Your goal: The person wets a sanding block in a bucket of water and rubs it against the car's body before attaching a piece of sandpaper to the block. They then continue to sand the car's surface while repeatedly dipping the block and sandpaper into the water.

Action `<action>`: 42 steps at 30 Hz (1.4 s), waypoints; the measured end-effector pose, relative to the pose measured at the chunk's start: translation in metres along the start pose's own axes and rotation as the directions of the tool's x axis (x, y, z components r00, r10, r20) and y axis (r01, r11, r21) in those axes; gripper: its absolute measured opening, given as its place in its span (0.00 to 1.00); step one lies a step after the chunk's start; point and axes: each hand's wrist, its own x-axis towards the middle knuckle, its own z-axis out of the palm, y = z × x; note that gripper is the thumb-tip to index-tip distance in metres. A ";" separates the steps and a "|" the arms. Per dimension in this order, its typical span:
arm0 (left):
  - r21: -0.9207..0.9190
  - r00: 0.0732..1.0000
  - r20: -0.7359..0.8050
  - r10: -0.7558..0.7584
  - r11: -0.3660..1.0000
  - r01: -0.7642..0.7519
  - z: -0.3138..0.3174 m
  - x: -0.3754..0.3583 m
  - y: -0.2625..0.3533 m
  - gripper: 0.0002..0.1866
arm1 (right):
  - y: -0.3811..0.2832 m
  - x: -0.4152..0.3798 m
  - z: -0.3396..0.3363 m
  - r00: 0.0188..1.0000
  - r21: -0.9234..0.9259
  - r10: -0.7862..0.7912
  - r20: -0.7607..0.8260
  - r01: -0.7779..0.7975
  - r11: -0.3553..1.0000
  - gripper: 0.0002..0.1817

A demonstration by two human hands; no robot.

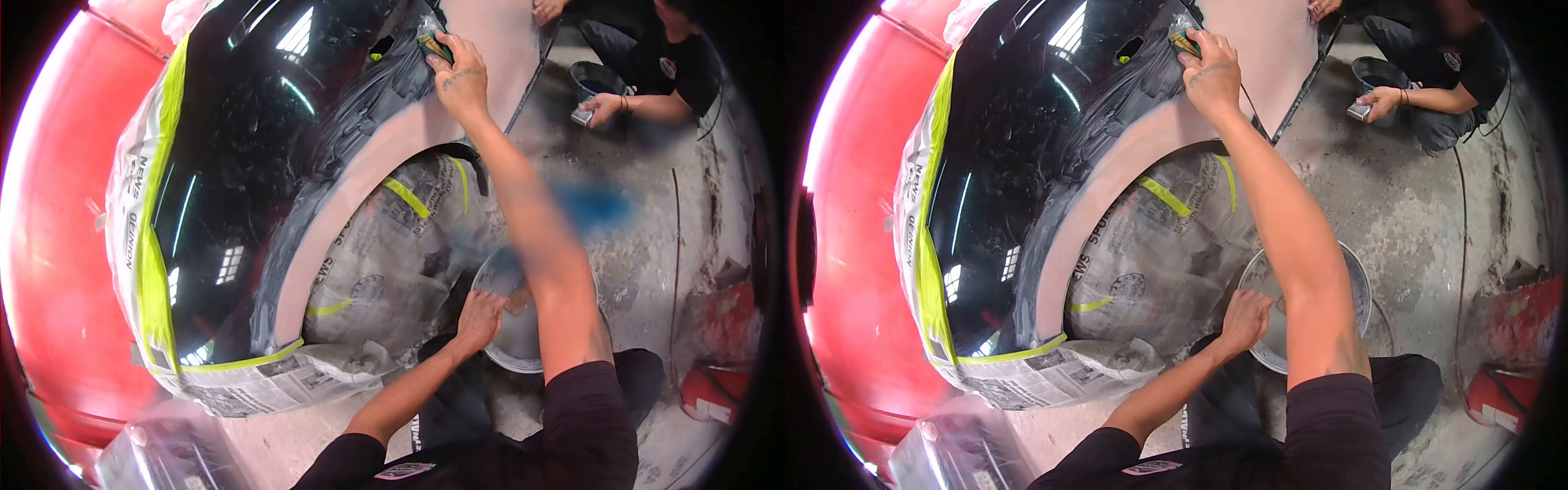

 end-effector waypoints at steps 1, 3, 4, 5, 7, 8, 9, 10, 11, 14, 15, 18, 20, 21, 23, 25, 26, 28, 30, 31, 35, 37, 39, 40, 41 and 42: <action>0.005 1.000 0.008 0.003 1.000 -0.003 0.000 0.001 0.003 0.12 | 0.000 0.004 -0.002 0.998 0.027 0.055 -0.022 -0.054 0.998 0.20; -0.018 1.000 -0.005 0.004 1.000 -0.004 0.000 0.002 0.003 0.12 | -0.006 -0.003 -0.005 0.999 0.019 0.054 0.003 -0.054 0.998 0.20; -0.038 1.000 -0.008 -0.004 0.999 0.004 0.001 0.001 0.002 0.12 | -0.015 -0.018 -0.009 0.999 0.030 0.018 0.034 -0.019 0.999 0.20; -0.041 1.000 -0.007 -0.001 0.999 0.001 0.003 -0.001 0.001 0.12 | -0.016 -0.027 -0.012 0.998 0.037 -0.015 0.064 0.012 0.999 0.21; -0.025 0.999 -0.037 0.015 1.000 -0.016 0.007 -0.001 -0.004 0.10 | 0.001 -0.006 -0.004 0.995 -0.008 -0.091 0.028 0.091 0.996 0.21; -0.022 0.999 -0.034 0.010 1.000 -0.011 0.006 0.000 -0.004 0.10 | 0.009 0.016 0.001 1.000 -0.026 -0.025 0.011 0.026 0.999 0.21; 0.007 1.000 -0.017 0.014 1.000 -0.014 0.003 0.001 -0.003 0.11 | 0.009 0.027 0.001 0.999 -0.044 0.047 -0.006 -0.047 0.998 0.21; 0.033 1.000 -0.003 0.016 0.999 -0.016 0.001 -0.002 0.001 0.12 | 0.005 0.027 0.001 0.999 -0.075 0.049 -0.012 -0.050 0.996 0.22; 0.031 1.000 -0.008 0.015 0.999 -0.015 0.002 -0.003 0.003 0.12 | 0.006 0.021 -0.001 0.999 -0.074 0.045 -0.008 -0.046 0.996 0.22; -0.036 0.999 -0.031 0.009 0.999 -0.010 0.004 -0.003 -0.001 0.12 | -0.008 -0.016 -0.009 0.995 -0.036 -0.067 0.068 0.069 0.997 0.24; -0.046 0.997 -0.064 0.032 0.998 -0.035 0.006 -0.002 -0.002 0.12 | -0.004 -0.013 -0.010 0.995 -0.041 -0.075 0.068 0.078 0.996 0.24; -0.041 0.997 -0.075 0.031 0.999 -0.035 0.005 0.001 -0.002 0.12 | 0.010 0.015 -0.001 0.999 -0.043 -0.028 0.038 0.029 0.999 0.26; -0.035 0.999 -0.042 0.001 0.999 -0.003 0.001 -0.004 -0.001 0.12 | 0.020 0.035 0.009 1.000 -0.076 0.020 0.002 -0.020 0.997 0.26; -0.028 1.000 -0.012 -0.006 1.000 0.006 0.000 -0.004 0.001 0.13 | 0.019 0.037 0.010 0.998 -0.114 0.051 -0.034 -0.055 0.992 0.27; -0.019 1.000 0.000 0.003 1.000 -0.003 -0.004 0.002 -0.001 0.14 | 0.017 0.018 0.006 1.000 -0.085 -0.017 -0.018 0.015 0.996 0.25; -0.083 0.996 -0.087 0.018 0.996 -0.025 0.003 -0.001 -0.001 0.12 | 0.001 -0.019 -0.010 0.991 -0.067 -0.115 0.069 0.120 0.991 0.24; -0.085 0.995 -0.094 0.021 0.996 -0.029 0.006 0.004 0.000 0.12 | 0.010 -0.017 -0.008 0.984 -0.110 -0.169 0.052 0.174 0.979 0.23; -0.058 0.997 -0.071 0.006 0.998 -0.010 0.005 -0.002 -0.002 0.11 | 0.018 0.016 -0.004 0.997 -0.137 -0.060 0.058 0.068 0.988 0.23; -0.030 1.000 -0.006 -0.016 0.999 0.015 -0.002 -0.001 0.001 0.11 | 0.021 0.041 0.001 0.998 -0.120 0.057 0.023 -0.053 0.991 0.22; -0.008 0.999 0.046 -0.027 1.000 0.028 -0.005 0.001 0.004 0.11 | 0.019 0.034 0.000 0.998 -0.121 0.057 0.026 -0.054 0.991 0.22; -0.049 0.999 -0.040 0.015 0.999 -0.017 0.002 -0.001 0.002 0.11 | 0.013 -0.008 -0.009 0.995 -0.092 -0.091 0.036 0.094 0.991 0.21; -0.056 0.998 -0.065 0.012 0.998 -0.016 0.004 -0.001 -0.002 0.10 | 0.015 -0.003 -0.009 0.987 -0.070 -0.145 0.069 0.149 0.986 0.21; -0.035 0.999 -0.030 0.009 0.999 -0.011 0.000 0.001 -0.001 0.10 | 0.031 0.030 -0.002 0.994 -0.066 -0.101 0.038 0.103 0.993 0.22; -0.019 1.000 0.005 0.004 1.000 -0.004 -0.003 -0.001 0.001 0.10 | 0.028 0.040 -0.001 0.999 -0.065 -0.028 0.030 0.030 0.997 0.24; -0.018 1.000 0.010 0.000 1.000 0.000 -0.004 -0.003 0.003 0.10 | 0.030 0.032 0.001 0.999 -0.063 -0.022 0.031 0.024 0.998 0.24; -0.015 1.000 0.012 -0.004 1.000 0.004 -0.006 -0.003 0.005 0.10 | 0.030 0.023 0.003 0.999 -0.059 -0.039 0.010 0.040 0.997 0.24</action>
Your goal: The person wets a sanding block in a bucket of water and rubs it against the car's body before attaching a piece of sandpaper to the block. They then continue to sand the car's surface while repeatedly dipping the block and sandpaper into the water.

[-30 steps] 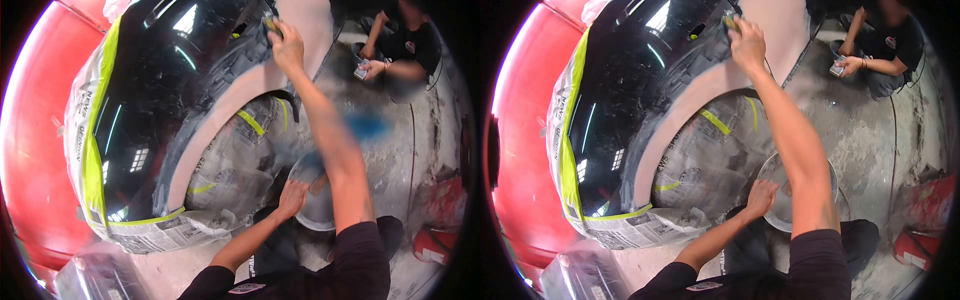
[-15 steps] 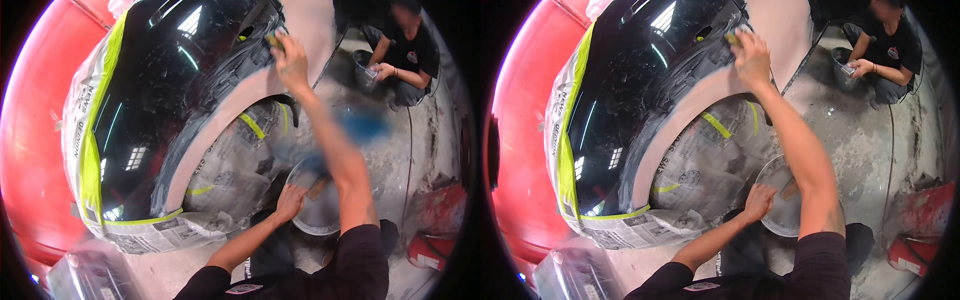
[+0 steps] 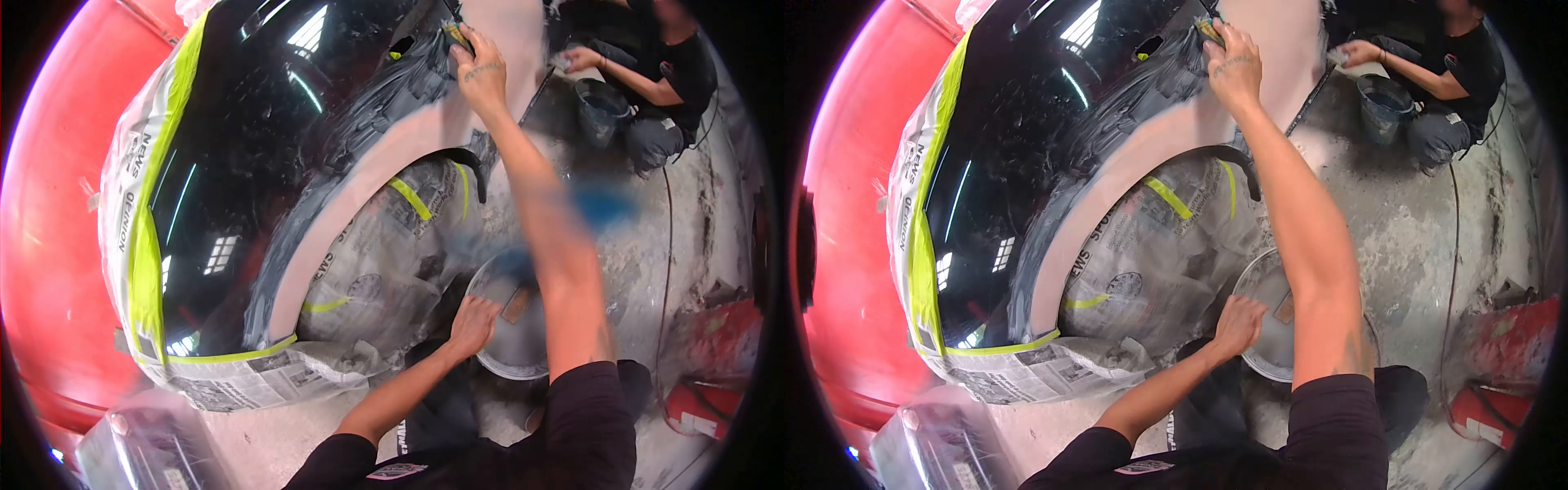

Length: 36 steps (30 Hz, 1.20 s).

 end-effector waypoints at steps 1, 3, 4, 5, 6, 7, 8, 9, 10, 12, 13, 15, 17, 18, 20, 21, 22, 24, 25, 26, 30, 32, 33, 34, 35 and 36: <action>0.006 1.000 -0.003 0.005 1.000 -0.005 -0.002 0.004 0.000 0.10 | -0.001 -0.003 0.001 0.999 0.004 -0.024 -0.028 0.024 1.000 0.24; -0.017 0.999 -0.043 0.012 1.000 -0.013 0.000 0.004 -0.002 0.10 | -0.017 -0.016 -0.009 0.998 0.028 -0.058 0.039 0.057 0.998 0.23; -0.041 0.997 -0.071 0.010 0.999 -0.013 0.005 0.004 -0.003 0.10 | -0.017 -0.015 -0.011 0.996 0.028 -0.082 0.040 0.081 0.996 0.23; -0.041 0.997 -0.073 0.007 0.999 -0.010 0.006 0.004 -0.004 0.10 | -0.015 -0.017 -0.010 0.994 0.031 -0.099 0.040 0.098 0.995 0.22; -0.034 0.998 -0.068 0.011 0.999 -0.013 0.006 0.004 -0.004 0.11 | -0.011 0.002 -0.005 1.000 0.047 0.003 0.031 -0.005 0.999 0.22; -0.026 0.998 -0.061 0.011 1.000 -0.013 0.005 0.002 -0.005 0.11 | -0.008 0.013 -0.001 0.999 0.052 0.010 0.032 -0.012 0.999 0.22; -0.023 0.998 -0.057 0.002 1.000 -0.003 0.002 -0.001 -0.004 0.11 | -0.006 0.019 0.003 1.000 0.023 0.026 -0.005 -0.026 0.999 0.22; -0.014 1.000 -0.017 -0.012 1.000 0.012 -0.001 -0.001 -0.001 0.11 | -0.006 0.022 0.004 0.998 -0.010 0.036 -0.043 -0.037 0.999 0.23; -0.004 1.000 0.016 -0.015 1.000 0.015 -0.003 0.004 0.001 0.12 | -0.005 0.015 0.000 1.000 0.042 0.019 -0.014 -0.019 0.999 0.22; -0.015 1.000 -0.002 -0.007 1.000 0.007 0.000 0.005 -0.003 0.12 | -0.022 -0.013 -0.010 0.999 0.048 -0.031 0.025 0.029 0.998 0.22; -0.027 1.000 -0.008 -0.009 1.000 0.008 0.003 0.003 -0.003 0.12 | -0.026 -0.021 -0.016 0.995 0.053 -0.067 0.069 0.063 0.997 0.21; -0.013 1.000 -0.014 -0.006 1.000 0.006 0.007 0.002 -0.005 0.12 | -0.013 0.001 -0.012 0.994 0.049 -0.056 0.089 0.052 0.997 0.21; 0.001 1.000 -0.004 -0.015 1.000 0.015 0.008 0.000 -0.005 0.12 | 0.001 0.037 -0.002 0.998 -0.055 0.063 0.015 -0.062 0.997 0.23; 0.034 0.999 0.030 -0.021 0.999 0.020 0.006 0.000 -0.005 0.12 | -0.005 0.038 0.001 0.992 -0.063 0.128 -0.010 -0.128 0.990 0.23; 0.064 0.999 0.053 -0.010 0.998 0.007 0.002 0.005 -0.006 0.13 | -0.009 0.005 -0.002 0.997 -0.020 0.073 0.025 -0.073 0.997 0.23; 0.013 1.000 -0.002 0.010 1.000 -0.010 0.004 0.005 -0.008 0.12 | -0.012 -0.015 -0.007 0.998 0.020 0.015 0.068 -0.016 1.000 0.22; -0.043 0.998 -0.051 0.021 0.999 -0.023 0.008 0.003 -0.007 0.12 | -0.021 -0.034 -0.016 0.996 -0.007 -0.065 0.055 0.065 0.998 0.22; -0.029 1.000 -0.030 0.004 1.000 -0.005 0.011 0.005 -0.006 0.12 | -0.012 -0.022 -0.015 0.996 -0.027 -0.042 0.074 0.044 0.999 0.23; -0.010 1.000 -0.007 -0.020 1.000 0.020 0.011 0.002 -0.007 0.12 | -0.007 -0.015 -0.012 0.996 -0.041 -0.015 0.093 0.019 0.999 0.24; -0.008 1.000 0.005 -0.025 1.000 0.025 0.010 0.001 -0.008 0.12 | -0.002 0.000 -0.008 0.997 -0.033 0.017 0.069 -0.014 0.999 0.25; 0.015 1.000 0.010 -0.020 1.000 0.019 0.005 0.003 -0.002 0.12 | -0.019 -0.007 -0.005 0.999 -0.013 0.048 -0.008 -0.048 0.999 0.24; -0.012 1.000 -0.019 -0.020 1.000 0.020 0.008 0.003 -0.001 0.12 | -0.045 -0.043 -0.009 0.999 -0.023 -0.041 0.022 0.041 0.999 0.23; -0.034 0.998 -0.058 0.003 0.999 -0.005 0.010 0.004 -0.004 0.12 | -0.048 -0.039 -0.010 0.999 -0.022 -0.047 0.024 0.047 0.999 0.23; -0.049 0.995 -0.094 0.022 0.998 -0.027 0.012 0.002 -0.007 0.12 | -0.050 -0.036 -0.010 0.997 -0.038 -0.073 0.038 0.075 0.997 0.23; -0.042 0.996 -0.085 0.015 0.999 -0.018 0.010 -0.003 -0.008 0.12 | -0.054 -0.036 -0.011 0.995 -0.053 -0.085 0.049 0.088 0.995 0.23; -0.021 1.000 -0.027 -0.006 1.000 0.005 0.006 -0.001 -0.007 0.11 | -0.051 -0.021 -0.007 0.998 -0.042 -0.044 0.043 0.046 0.998 0.24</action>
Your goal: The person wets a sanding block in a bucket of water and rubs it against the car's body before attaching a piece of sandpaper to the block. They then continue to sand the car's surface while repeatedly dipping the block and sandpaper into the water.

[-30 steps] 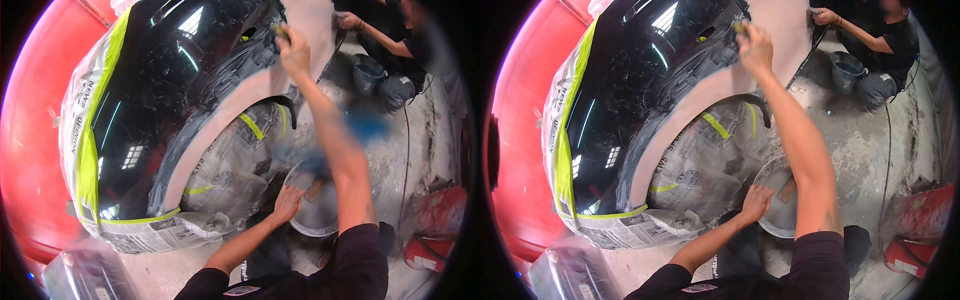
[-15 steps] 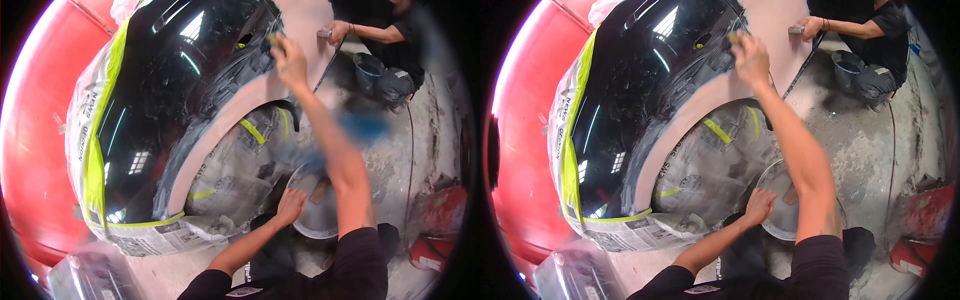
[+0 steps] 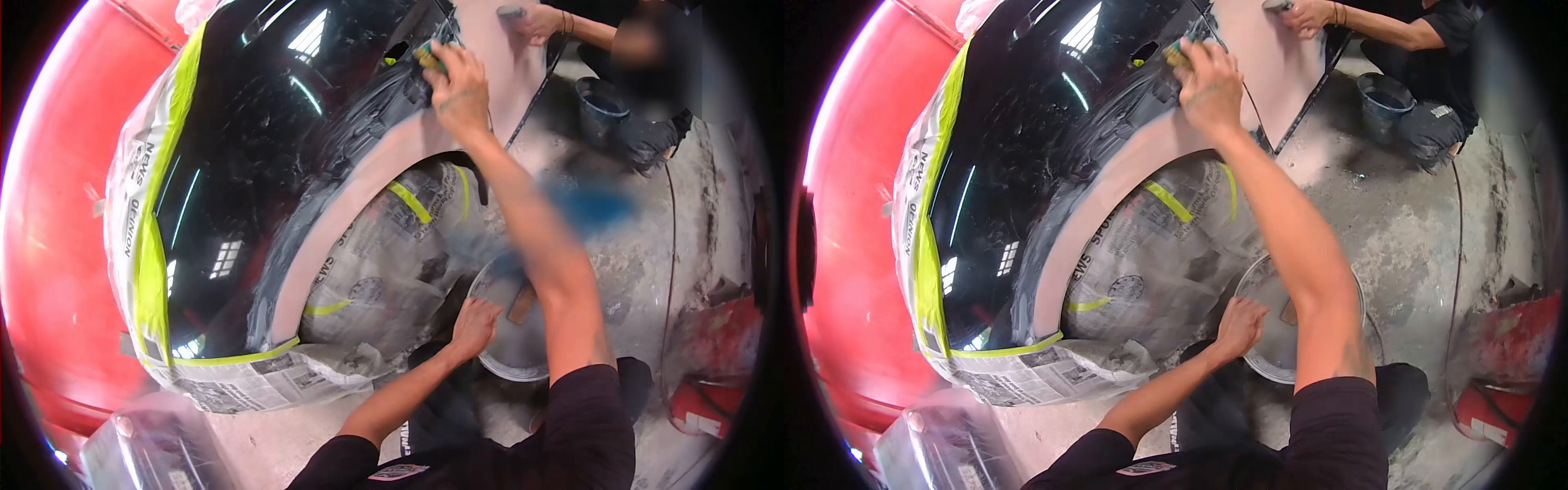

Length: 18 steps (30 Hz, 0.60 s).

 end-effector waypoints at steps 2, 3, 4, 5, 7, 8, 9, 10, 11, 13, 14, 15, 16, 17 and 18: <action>0.008 0.998 0.058 -0.028 1.000 0.028 -0.002 0.001 0.005 0.11 | -0.001 0.011 0.005 0.999 -0.035 0.036 -0.030 -0.037 0.999 0.24; 0.040 0.996 0.084 -0.027 0.999 0.023 -0.005 0.003 0.006 0.11 | -0.004 0.013 0.006 0.996 -0.070 0.062 -0.068 -0.067 0.995 0.25; 0.073 0.994 0.104 -0.022 0.997 0.014 -0.008 0.006 0.008 0.11 | -0.010 0.003 0.009 0.996 -0.096 0.055 -0.063 -0.061 0.994 0.25; 0.073 0.995 0.095 -0.017 0.997 0.010 -0.006 0.004 0.005 0.11 | -0.019 -0.013 0.005 0.997 -0.095 0.045 -0.064 -0.051 0.994 0.25; 0.018 1.000 -0.013 0.010 1.000 -0.010 0.007 0.001 -0.002 0.11 | -0.034 -0.040 -0.006 0.993 -0.069 -0.108 0.037 0.111 0.991 0.23; 0.015 1.000 -0.012 0.008 1.000 -0.007 0.008 0.000 -0.001 0.11 | -0.025 -0.031 -0.008 0.987 -0.075 -0.154 0.045 0.157 0.985 0.21; 0.022 1.000 -0.006 0.006 1.000 -0.005 0.007 -0.001 -0.001 0.11 | -0.013 -0.013 -0.007 0.988 -0.074 -0.150 0.044 0.152 0.986 0.21; 0.029 1.000 -0.006 0.004 1.000 -0.003 0.004 0.001 -0.001 0.11 | 0.000 0.013 -0.004 0.994 -0.105 -0.103 0.026 0.105 0.989 0.21; 0.026 1.000 -0.003 -0.008 1.000 0.008 0.003 0.000 0.001 0.11 | 0.006 0.028 0.000 0.999 -0.137 -0.048 0.016 0.050 0.989 0.21; 0.077 0.998 0.068 -0.011 0.997 0.005 -0.003 0.003 0.004 0.11 | -0.003 0.027 0.006 0.997 -0.194 -0.064 -0.036 0.056 0.979 0.22; 0.072 0.998 0.063 -0.005 0.997 0.001 -0.001 0.003 0.004 0.11 | -0.013 0.012 0.002 0.998 -0.175 -0.054 0.017 0.056 0.983 0.23; 0.055 0.999 0.049 0.005 0.998 -0.008 0.001 0.002 0.002 0.10 | -0.026 -0.005 -0.002 0.997 -0.156 -0.044 0.066 0.054 0.986 0.23; 0.036 0.999 0.035 0.012 0.999 -0.013 0.003 0.003 0.001 0.10 | -0.044 -0.030 -0.006 0.986 -0.118 -0.167 0.019 0.168 0.979 0.25; 0.035 0.999 0.032 0.016 0.999 -0.017 0.002 0.006 0.001 0.10 | -0.060 -0.043 -0.016 0.984 -0.039 -0.158 0.088 0.161 0.986 0.26; 0.039 0.999 0.045 0.013 0.999 -0.015 0.002 0.006 0.002 0.10 | -0.052 -0.036 -0.016 0.981 -0.066 -0.174 0.087 0.180 0.981 0.26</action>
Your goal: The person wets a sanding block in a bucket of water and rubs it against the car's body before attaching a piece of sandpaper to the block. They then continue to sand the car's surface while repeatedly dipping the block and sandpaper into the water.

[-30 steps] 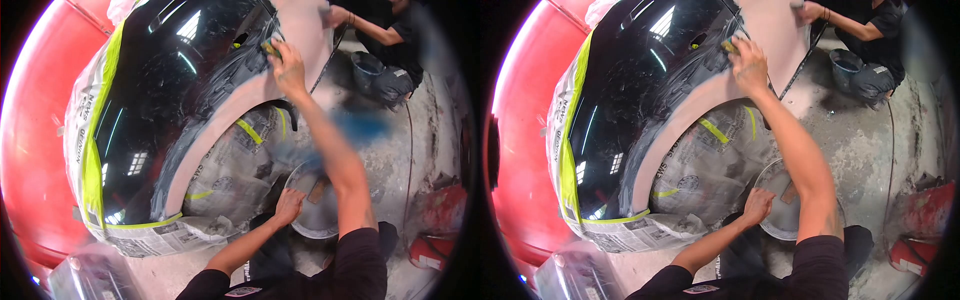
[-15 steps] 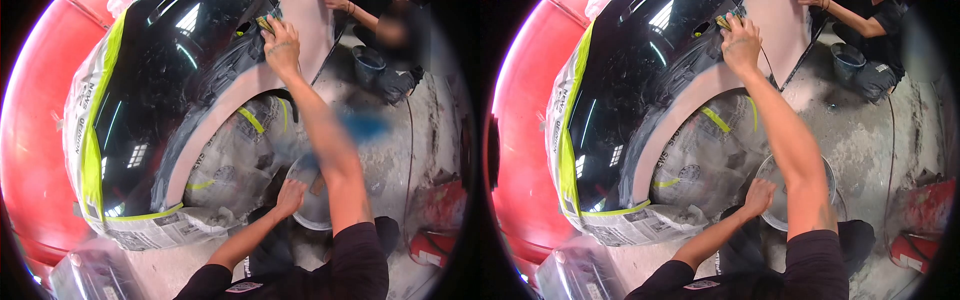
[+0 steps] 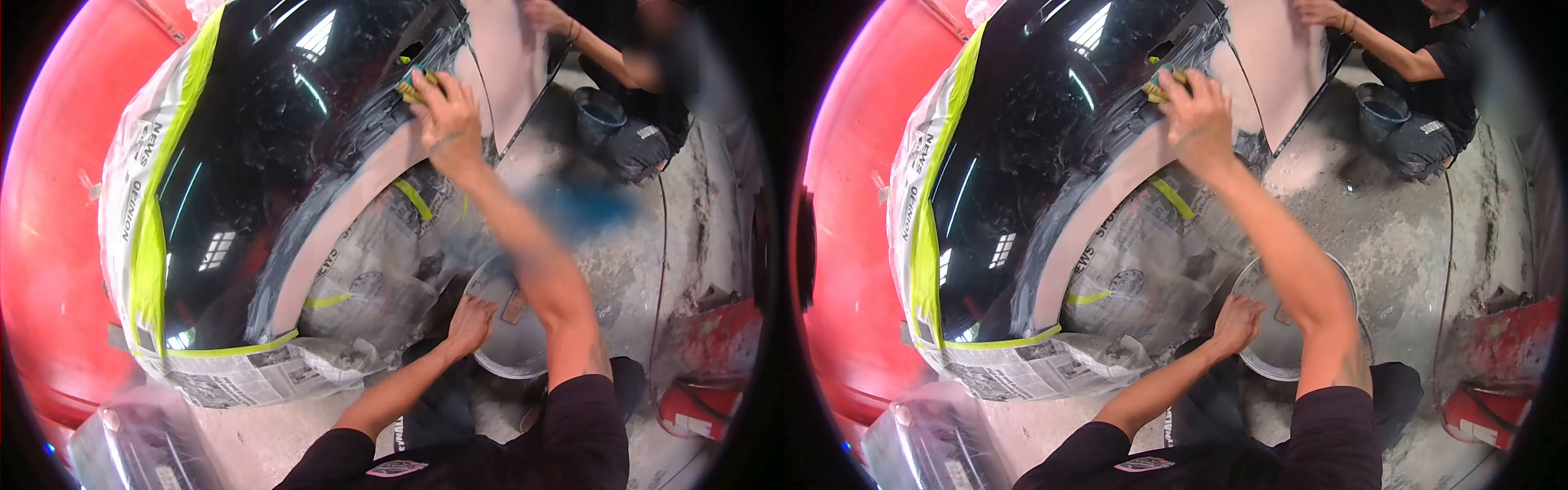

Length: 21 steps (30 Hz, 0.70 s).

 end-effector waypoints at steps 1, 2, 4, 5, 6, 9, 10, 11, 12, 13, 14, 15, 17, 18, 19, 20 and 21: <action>0.009 1.000 0.021 -0.007 1.000 0.007 -0.002 -0.005 -0.001 0.11 | 0.014 0.008 0.003 1.000 -0.025 -0.008 -0.004 0.008 1.000 0.26; 0.017 1.000 0.023 -0.007 1.000 0.007 -0.005 -0.002 -0.002 0.11 | 0.029 0.024 0.007 1.000 -0.022 -0.004 -0.010 0.004 1.000 0.26; 0.044 1.000 0.027 -0.009 0.999 0.008 -0.006 -0.003 0.002 0.11 | 0.049 0.047 0.014 0.982 -0.084 0.173 -0.077 -0.179 0.980 0.26; 0.043 1.000 0.024 -0.006 0.999 0.005 -0.006 -0.004 0.000 0.11 | 0.043 0.042 0.015 0.983 -0.085 0.169 -0.078 -0.175 0.981 0.26; 0.021 1.000 0.005 0.003 1.000 -0.003 -0.004 -0.003 0.000 0.11 | 0.029 0.031 0.013 0.990 -0.059 0.141 -0.028 -0.142 0.988 0.26; -0.018 0.998 -0.049 0.032 0.999 -0.033 0.001 -0.001 0.000 0.11 | -0.022 -0.012 -0.003 1.000 0.057 -0.001 0.005 0.001 0.998 0.27; -0.030 0.996 -0.083 0.043 0.999 -0.046 0.001 -0.004 -0.002 0.11 | -0.014 -0.008 -0.005 1.000 0.030 -0.018 0.021 0.017 0.999 0.26; -0.021 0.996 -0.073 0.042 0.999 -0.043 -0.003 -0.007 -0.003 0.11 | -0.001 0.001 -0.006 0.999 0.006 -0.031 0.033 0.031 1.000 0.26; -0.005 1.000 -0.022 0.014 1.000 -0.014 -0.006 -0.002 -0.002 0.11 | 0.020 0.020 -0.001 0.999 0.009 -0.032 0.026 0.032 0.999 0.26; 0.004 0.999 0.036 -0.022 1.000 0.022 -0.006 -0.004 0.001 0.12 | 0.043 0.036 0.006 0.998 -0.024 0.041 -0.041 -0.042 0.999 0.25; 0.000 0.999 0.039 -0.030 1.000 0.030 -0.005 -0.006 0.002 0.12 | 0.048 0.044 0.007 0.988 -0.051 0.110 -0.107 -0.115 0.992 0.24; 0.018 0.999 0.031 -0.020 1.000 0.019 -0.006 -0.005 0.001 0.12 | 0.044 0.040 0.009 0.988 -0.048 0.111 -0.103 -0.116 0.992 0.24; 0.028 1.000 0.015 -0.001 1.000 0.001 -0.003 -0.003 0.002 0.12 | 0.028 0.027 0.008 0.982 -0.001 0.187 0.008 -0.187 0.982 0.23; 0.014 1.000 -0.022 0.016 1.000 -0.016 0.002 -0.004 -0.002 0.11 | 0.003 0.010 0.000 0.998 0.020 0.054 0.016 -0.054 0.998 0.23; 0.003 0.998 -0.055 0.030 1.000 -0.030 0.005 -0.005 -0.005 0.11 | -0.027 -0.007 -0.013 0.999 0.042 0.005 0.035 -0.006 0.999 0.23; 0.004 0.998 -0.050 0.029 1.000 -0.029 0.005 -0.003 -0.003 0.11 | -0.021 -0.006 -0.013 0.999 0.042 -0.041 0.028 0.040 0.998 0.23; -0.009 1.000 -0.005 0.005 1.000 -0.005 0.002 -0.005 -0.001 0.11 | -0.012 -0.007 -0.012 0.997 0.046 -0.077 0.019 0.076 0.996 0.23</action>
